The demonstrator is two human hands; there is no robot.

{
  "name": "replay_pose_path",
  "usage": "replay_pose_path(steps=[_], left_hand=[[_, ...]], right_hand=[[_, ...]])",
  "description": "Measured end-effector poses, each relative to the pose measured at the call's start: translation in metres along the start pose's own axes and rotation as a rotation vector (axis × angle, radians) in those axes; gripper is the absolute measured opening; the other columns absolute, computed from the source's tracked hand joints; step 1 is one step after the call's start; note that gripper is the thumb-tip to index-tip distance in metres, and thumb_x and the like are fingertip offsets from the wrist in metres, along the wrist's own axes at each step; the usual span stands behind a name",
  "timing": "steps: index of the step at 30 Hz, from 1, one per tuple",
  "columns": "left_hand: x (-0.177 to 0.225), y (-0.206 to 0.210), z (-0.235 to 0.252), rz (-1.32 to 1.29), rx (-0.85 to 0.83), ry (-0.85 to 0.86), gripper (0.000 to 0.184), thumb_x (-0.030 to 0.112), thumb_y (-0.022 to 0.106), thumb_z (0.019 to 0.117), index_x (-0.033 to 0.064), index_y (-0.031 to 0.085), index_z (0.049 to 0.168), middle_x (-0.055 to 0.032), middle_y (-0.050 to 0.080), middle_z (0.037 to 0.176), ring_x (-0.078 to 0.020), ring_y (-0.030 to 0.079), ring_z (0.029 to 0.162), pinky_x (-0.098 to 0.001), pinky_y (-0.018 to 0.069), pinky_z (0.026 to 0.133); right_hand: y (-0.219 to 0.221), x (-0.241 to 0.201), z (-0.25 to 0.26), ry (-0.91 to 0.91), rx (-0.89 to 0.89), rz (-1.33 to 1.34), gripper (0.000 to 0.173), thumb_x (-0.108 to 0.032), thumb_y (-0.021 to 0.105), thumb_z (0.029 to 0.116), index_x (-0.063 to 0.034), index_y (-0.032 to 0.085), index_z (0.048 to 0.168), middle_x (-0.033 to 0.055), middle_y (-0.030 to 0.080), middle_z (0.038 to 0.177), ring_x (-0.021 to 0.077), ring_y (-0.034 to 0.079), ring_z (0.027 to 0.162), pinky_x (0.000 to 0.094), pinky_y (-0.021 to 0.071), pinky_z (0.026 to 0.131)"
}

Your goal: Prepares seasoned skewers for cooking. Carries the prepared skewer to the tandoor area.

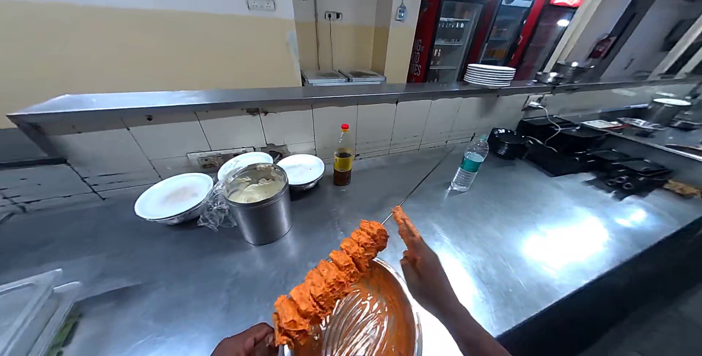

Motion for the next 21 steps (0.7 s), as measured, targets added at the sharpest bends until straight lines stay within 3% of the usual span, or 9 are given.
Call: replay_pose_path(steps=[2,4,7,9,11,14,16,19,21], left_hand=[[0.011,-0.006,0.002,0.175,0.015,0.063,0.029,0.011,0.048,0.1036,-0.0106,0.067,0.099,-0.0142,0.063,0.075,-0.0199,0.058,0.065,-0.0433,0.0486,0.065],[0.023,-0.013,0.009,0.298,0.004,0.130,0.030,0.012,0.049,0.1038,-0.0115,0.068,0.100,-0.0225,0.066,0.077,-0.0325,0.064,0.067,-0.0543,0.0501,0.067],[0.046,-0.016,0.022,0.484,-0.002,0.289,0.029,0.013,0.051,0.1034,-0.0099,0.068,0.099,-0.0259,0.067,0.074,-0.0420,0.067,0.066,-0.0612,0.0513,0.063],[0.063,-0.016,0.031,0.597,-0.005,0.374,0.027,0.013,0.053,0.1026,-0.0082,0.069,0.099,-0.0253,0.067,0.073,-0.0435,0.068,0.065,-0.0624,0.0516,0.060],[0.082,-0.016,0.041,0.692,-0.030,0.425,0.026,0.013,0.053,0.1021,-0.0065,0.069,0.098,-0.0248,0.067,0.073,-0.0447,0.068,0.065,-0.0632,0.0516,0.059],[0.103,-0.015,0.055,0.789,-0.053,0.528,0.025,0.016,0.054,0.1006,-0.0030,0.070,0.096,-0.0215,0.067,0.071,-0.0427,0.069,0.064,-0.0611,0.0521,0.056],[0.113,-0.011,0.059,0.834,-0.056,0.595,0.024,0.016,0.055,0.0994,-0.0012,0.070,0.093,-0.0203,0.066,0.069,-0.0421,0.068,0.062,-0.0596,0.0518,0.053],[0.135,-0.007,0.061,0.893,-0.083,0.639,0.024,0.015,0.055,0.1010,-0.0018,0.069,0.093,-0.0221,0.066,0.069,-0.0446,0.068,0.062,-0.0606,0.0510,0.052],[0.143,-0.003,0.062,0.935,-0.099,0.706,0.022,0.015,0.056,0.1004,-0.0009,0.069,0.092,-0.0202,0.066,0.069,-0.0423,0.068,0.061,-0.0586,0.0518,0.051]], right_hand=[[-0.023,0.006,-0.002,0.094,-0.007,0.106,0.045,0.004,0.050,0.0909,0.0088,0.059,0.135,0.0215,0.066,0.130,0.0216,0.066,0.118,0.0349,0.0517,0.102],[-0.040,0.008,-0.005,0.076,0.039,0.144,0.032,0.002,0.055,0.0921,0.0026,0.071,0.121,0.0106,0.075,0.114,0.0083,0.071,0.103,0.0256,0.0573,0.093],[-0.058,0.005,-0.009,-0.001,0.166,0.126,0.020,0.000,0.062,0.0882,-0.0012,0.076,0.103,0.0039,0.077,0.095,0.0034,0.072,0.085,0.0215,0.0600,0.080],[-0.062,0.001,-0.016,-0.114,0.271,0.024,0.021,0.000,0.062,0.0853,0.0003,0.077,0.101,0.0071,0.078,0.096,0.0077,0.074,0.087,0.0228,0.0600,0.079],[-0.053,-0.004,-0.029,-0.196,0.291,-0.100,0.032,0.004,0.059,0.0827,0.0050,0.075,0.111,0.0177,0.076,0.106,0.0229,0.075,0.096,0.0320,0.0600,0.085],[-0.032,-0.002,-0.053,-0.188,-0.044,-0.303,0.058,0.011,0.060,0.0800,0.0057,0.060,0.138,0.0318,0.065,0.125,0.0460,0.067,0.113,0.0534,0.0565,0.094],[-0.034,0.000,-0.066,-0.176,-0.147,-0.394,0.062,0.007,0.062,0.0815,0.0049,0.055,0.143,0.0321,0.064,0.126,0.0476,0.066,0.115,0.0562,0.0550,0.095],[-0.048,-0.001,-0.074,-0.260,0.082,-0.491,0.054,-0.001,0.061,0.0770,0.0060,0.065,0.130,0.0277,0.071,0.114,0.0417,0.072,0.103,0.0490,0.0594,0.086],[-0.055,-0.005,-0.080,-0.152,-0.064,-0.423,0.055,0.004,0.061,0.0824,0.0068,0.059,0.138,0.0299,0.067,0.120,0.0455,0.068,0.111,0.0546,0.0561,0.091]])
Point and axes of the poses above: each hand's wrist, its own z-axis towards the middle knuckle, its own y-axis out of the palm, x = y × z, the point moved 3 cm from there along z, towards the middle knuckle
